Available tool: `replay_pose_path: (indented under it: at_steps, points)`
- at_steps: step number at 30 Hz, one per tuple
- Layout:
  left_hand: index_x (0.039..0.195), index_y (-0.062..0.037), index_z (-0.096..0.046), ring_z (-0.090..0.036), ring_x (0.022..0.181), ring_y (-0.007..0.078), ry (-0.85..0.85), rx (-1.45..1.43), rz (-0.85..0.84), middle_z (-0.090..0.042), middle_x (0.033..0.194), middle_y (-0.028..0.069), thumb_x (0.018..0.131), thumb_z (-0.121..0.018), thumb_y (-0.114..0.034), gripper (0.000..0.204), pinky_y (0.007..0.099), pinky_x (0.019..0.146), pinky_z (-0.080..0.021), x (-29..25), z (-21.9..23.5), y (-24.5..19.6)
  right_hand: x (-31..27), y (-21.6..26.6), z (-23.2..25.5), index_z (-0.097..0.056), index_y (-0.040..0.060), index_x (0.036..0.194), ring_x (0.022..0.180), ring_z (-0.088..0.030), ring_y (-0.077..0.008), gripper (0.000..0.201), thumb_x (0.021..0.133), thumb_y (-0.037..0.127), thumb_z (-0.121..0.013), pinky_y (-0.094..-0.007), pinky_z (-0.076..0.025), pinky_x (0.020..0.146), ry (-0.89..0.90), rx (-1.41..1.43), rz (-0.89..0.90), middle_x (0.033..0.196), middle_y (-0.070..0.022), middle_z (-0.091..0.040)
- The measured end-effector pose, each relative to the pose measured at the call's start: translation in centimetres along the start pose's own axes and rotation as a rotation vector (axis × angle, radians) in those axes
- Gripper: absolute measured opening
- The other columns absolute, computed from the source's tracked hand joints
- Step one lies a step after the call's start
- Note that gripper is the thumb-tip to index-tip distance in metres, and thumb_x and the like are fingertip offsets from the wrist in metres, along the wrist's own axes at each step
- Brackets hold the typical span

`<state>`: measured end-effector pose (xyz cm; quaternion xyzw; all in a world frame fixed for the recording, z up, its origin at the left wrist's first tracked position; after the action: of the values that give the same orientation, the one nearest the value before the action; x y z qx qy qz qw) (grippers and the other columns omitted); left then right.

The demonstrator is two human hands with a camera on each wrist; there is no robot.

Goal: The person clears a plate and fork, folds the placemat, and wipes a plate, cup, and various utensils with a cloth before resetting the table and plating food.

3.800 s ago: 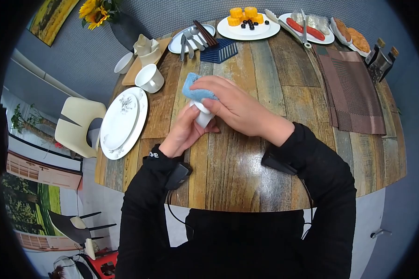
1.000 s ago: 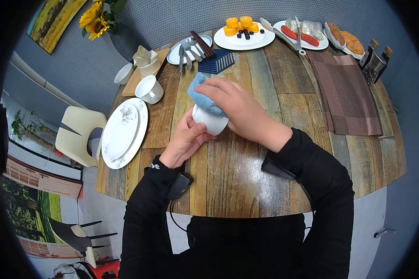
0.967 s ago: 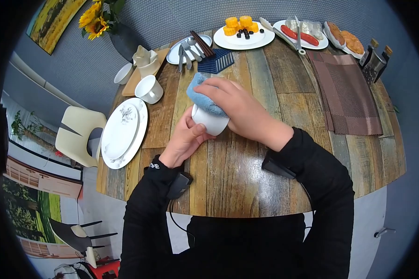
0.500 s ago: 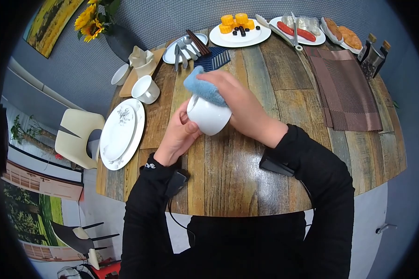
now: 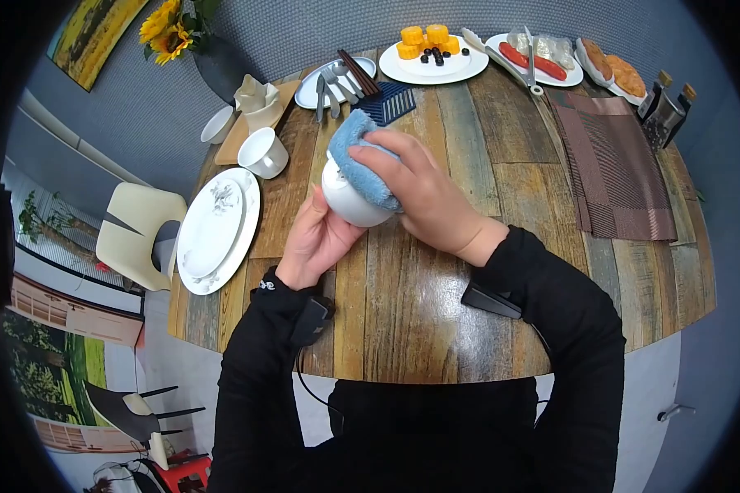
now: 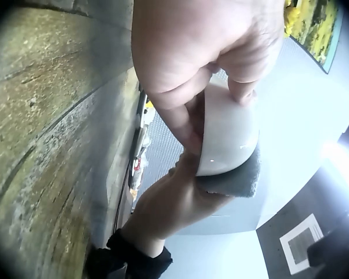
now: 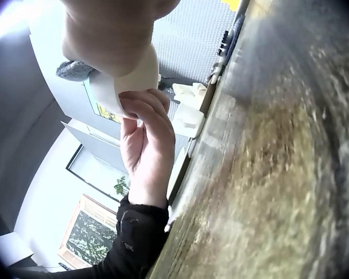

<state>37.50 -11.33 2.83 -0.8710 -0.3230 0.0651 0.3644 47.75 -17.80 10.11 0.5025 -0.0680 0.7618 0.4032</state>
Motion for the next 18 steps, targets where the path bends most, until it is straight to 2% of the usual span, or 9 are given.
replay_pose_path:
  at_steps: [2,5,7,9,13,18]
  points:
    - [0.118,0.0021,-0.035,-0.05,0.104,0.0264,-0.03,-0.041,-0.032,-0.049,0.114,0.0136,0.085,-0.046,-0.033,0.049,0.0405,0.089,-0.042,0.0,0.4,-0.5,0.0,0.0,-0.4,-0.041,0.0105,0.119,0.106,-0.042,-0.0344,0.064,0.06,-0.01,-0.056,-0.0386,-0.038,0.088,0.032,0.022,-0.013,0.117,-0.0129,-0.041]
    - [0.118,0.0027,-0.035,-0.048,0.108,0.0261,0.027,-0.062,-0.044,-0.047,0.117,0.0139,0.087,-0.045,-0.029,0.046,0.0406,0.092,-0.039,0.0,1.2,-0.9,-0.1,-0.1,-0.9,-0.038,0.0109,0.121,0.109,-0.04,-0.0357,0.068,0.06,-0.01,-0.056,-0.0397,-0.036,0.09,0.111,0.056,-0.025,0.12,-0.014,-0.037]
    - [0.118,0.0033,-0.036,-0.048,0.108,0.025,-0.014,-0.063,-0.114,-0.047,0.117,0.0141,0.088,-0.045,-0.025,0.043,0.0401,0.094,-0.038,0.1,1.9,-1.6,-0.1,0.1,-1.0,-0.036,0.0111,0.123,0.111,-0.038,-0.0364,0.07,0.059,-0.01,-0.056,-0.0403,-0.035,0.092,0.156,0.067,-0.027,0.122,-0.0149,-0.034]
    - [0.118,0.0034,-0.036,-0.048,0.108,0.0245,-0.003,-0.067,-0.123,-0.047,0.117,0.0141,0.088,-0.045,-0.023,0.041,0.0398,0.094,-0.037,0.0,2.1,-2.1,-0.3,0.1,-1.6,-0.033,0.0113,0.125,0.114,-0.036,-0.0377,0.071,0.06,-0.005,-0.056,-0.0406,-0.034,0.094,0.279,0.127,-0.066,0.125,-0.0171,-0.03]
    - [0.118,0.004,-0.036,-0.048,0.108,0.0241,0.011,-0.068,-0.141,-0.047,0.116,0.0141,0.088,-0.045,-0.02,0.039,0.0394,0.095,-0.036,0.2,2.0,-2.6,-0.2,0.6,-1.6,-0.031,0.01,0.126,0.115,-0.034,-0.0381,0.066,0.064,0.003,-0.055,-0.04,-0.032,0.095,0.308,0.199,-0.096,0.126,-0.0187,-0.027]
    - [0.115,0.0041,-0.037,-0.05,0.105,0.0232,0.084,-0.042,-0.141,-0.049,0.113,0.0136,0.086,-0.049,-0.019,0.04,0.0377,0.093,-0.038,0.2,2.3,-2.3,-0.4,-0.5,-1.8,-0.03,0.0011,0.125,0.118,-0.034,-0.0322,0.052,0.076,0.007,-0.047,-0.0353,-0.026,0.098,0.221,0.386,-0.212,0.128,-0.0188,-0.029]
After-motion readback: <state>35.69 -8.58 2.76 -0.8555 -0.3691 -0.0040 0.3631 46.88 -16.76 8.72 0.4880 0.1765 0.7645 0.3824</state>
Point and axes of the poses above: each hand's wrist, its own x-axis towards the middle knuckle, its own z-axis out of the back of the hand, y = z × x, the point moved 7 cm from there along x, towards the middle knuckle
